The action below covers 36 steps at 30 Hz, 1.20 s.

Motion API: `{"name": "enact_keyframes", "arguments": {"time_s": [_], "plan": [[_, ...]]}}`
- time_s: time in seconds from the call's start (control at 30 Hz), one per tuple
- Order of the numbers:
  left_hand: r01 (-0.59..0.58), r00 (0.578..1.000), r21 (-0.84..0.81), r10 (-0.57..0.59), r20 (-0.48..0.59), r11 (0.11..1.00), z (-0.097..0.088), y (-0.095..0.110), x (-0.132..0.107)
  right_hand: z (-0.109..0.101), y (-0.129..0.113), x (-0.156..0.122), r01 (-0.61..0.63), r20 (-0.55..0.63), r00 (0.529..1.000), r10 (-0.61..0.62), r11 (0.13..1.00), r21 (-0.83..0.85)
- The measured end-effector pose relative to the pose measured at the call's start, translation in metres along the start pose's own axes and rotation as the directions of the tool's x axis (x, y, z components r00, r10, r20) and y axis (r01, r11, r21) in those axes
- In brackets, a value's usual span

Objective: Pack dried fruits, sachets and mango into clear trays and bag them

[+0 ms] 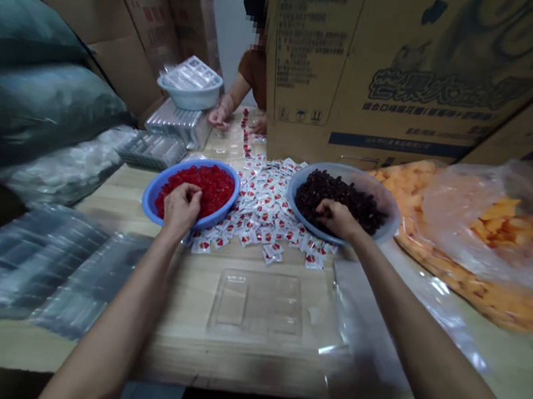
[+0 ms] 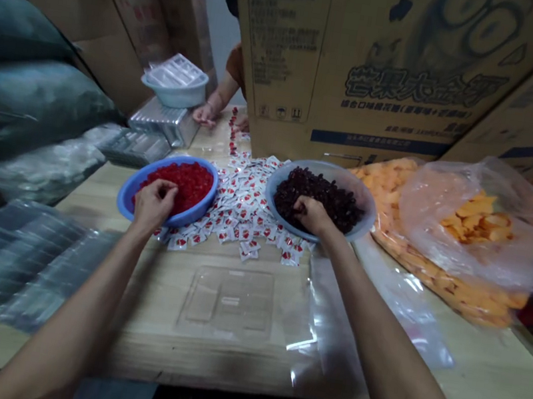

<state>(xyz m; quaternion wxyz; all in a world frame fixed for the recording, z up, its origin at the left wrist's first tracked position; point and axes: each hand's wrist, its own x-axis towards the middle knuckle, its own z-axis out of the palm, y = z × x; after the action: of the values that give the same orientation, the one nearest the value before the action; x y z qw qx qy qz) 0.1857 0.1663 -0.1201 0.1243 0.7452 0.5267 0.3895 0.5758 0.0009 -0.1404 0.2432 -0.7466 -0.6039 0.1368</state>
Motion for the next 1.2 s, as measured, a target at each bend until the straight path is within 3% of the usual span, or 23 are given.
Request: {"name": "enact_keyframes", "arguments": {"time_s": [0.1,0.17,0.2,0.27,0.33,0.4,0.47,0.57,0.63,0.73,0.83,0.9,1.0,1.1,1.2], "plan": [[-0.044,0.991,-0.15,0.024,-0.131,0.988,-0.005,0.033,-0.028,0.004,0.004,0.007,-0.051,0.019,0.999,0.05,0.995,0.083],[-0.127,0.992,-0.31,0.124,-0.03,0.942,-0.004,0.065,-0.064,0.004,0.008,0.009,-0.072,0.024,0.997,0.07,0.989,0.132],[-0.139,0.977,-0.388,0.19,0.095,0.911,0.0,0.082,-0.085,0.004,0.01,0.008,-0.078,0.023,0.997,0.075,0.985,0.156],[-0.118,0.909,-0.459,0.282,0.308,0.881,0.012,0.109,-0.128,0.002,0.014,0.006,-0.086,0.021,0.996,0.084,0.976,0.199],[-0.151,0.794,-0.418,0.362,0.488,0.896,0.028,0.125,-0.163,-0.001,0.017,0.001,-0.094,0.03,0.996,0.089,0.968,0.234],[-0.236,0.71,-0.351,0.407,0.575,0.906,0.041,0.132,-0.184,-0.003,0.019,-0.005,-0.1,0.051,0.995,0.089,0.961,0.259],[-0.326,0.693,-0.284,0.432,0.577,0.902,0.048,0.133,-0.191,-0.006,0.019,-0.009,-0.102,0.061,0.994,0.089,0.956,0.273],[-0.414,0.697,-0.221,0.464,0.547,0.883,0.048,0.132,-0.187,-0.011,0.017,-0.008,-0.093,0.013,0.996,0.093,0.957,0.275],[-0.412,0.705,-0.24,0.474,0.528,0.879,0.043,0.13,-0.181,-0.018,0.014,-0.008,-0.073,-0.065,0.993,0.094,0.959,0.275],[-0.311,0.772,-0.312,0.43,0.468,0.898,0.033,0.124,-0.174,-0.032,0.003,-0.022,-0.018,-0.227,0.97,0.088,0.956,0.291],[-0.177,0.853,-0.373,0.331,0.402,0.911,0.024,0.115,-0.17,-0.034,-0.024,-0.063,0.156,-0.327,0.945,-0.024,0.909,0.385],[-0.094,0.899,-0.395,0.248,0.361,0.914,0.021,0.11,-0.168,-0.022,-0.048,-0.099,0.191,-0.23,0.969,-0.088,0.856,0.48],[-0.012,0.936,-0.397,0.15,0.317,0.918,0.016,0.107,-0.167,0.016,-0.077,-0.141,0.158,-0.06,0.987,-0.147,0.87,0.467],[-0.021,0.962,-0.376,0.121,0.246,0.927,0.003,0.103,-0.156,0.054,-0.085,-0.156,0.258,-0.037,0.964,-0.264,0.886,0.386],[-0.073,0.991,-0.295,0.102,0.085,0.953,-0.016,0.088,-0.123,0.073,-0.081,-0.153,0.334,-0.08,0.942,-0.325,0.914,0.229]]}}
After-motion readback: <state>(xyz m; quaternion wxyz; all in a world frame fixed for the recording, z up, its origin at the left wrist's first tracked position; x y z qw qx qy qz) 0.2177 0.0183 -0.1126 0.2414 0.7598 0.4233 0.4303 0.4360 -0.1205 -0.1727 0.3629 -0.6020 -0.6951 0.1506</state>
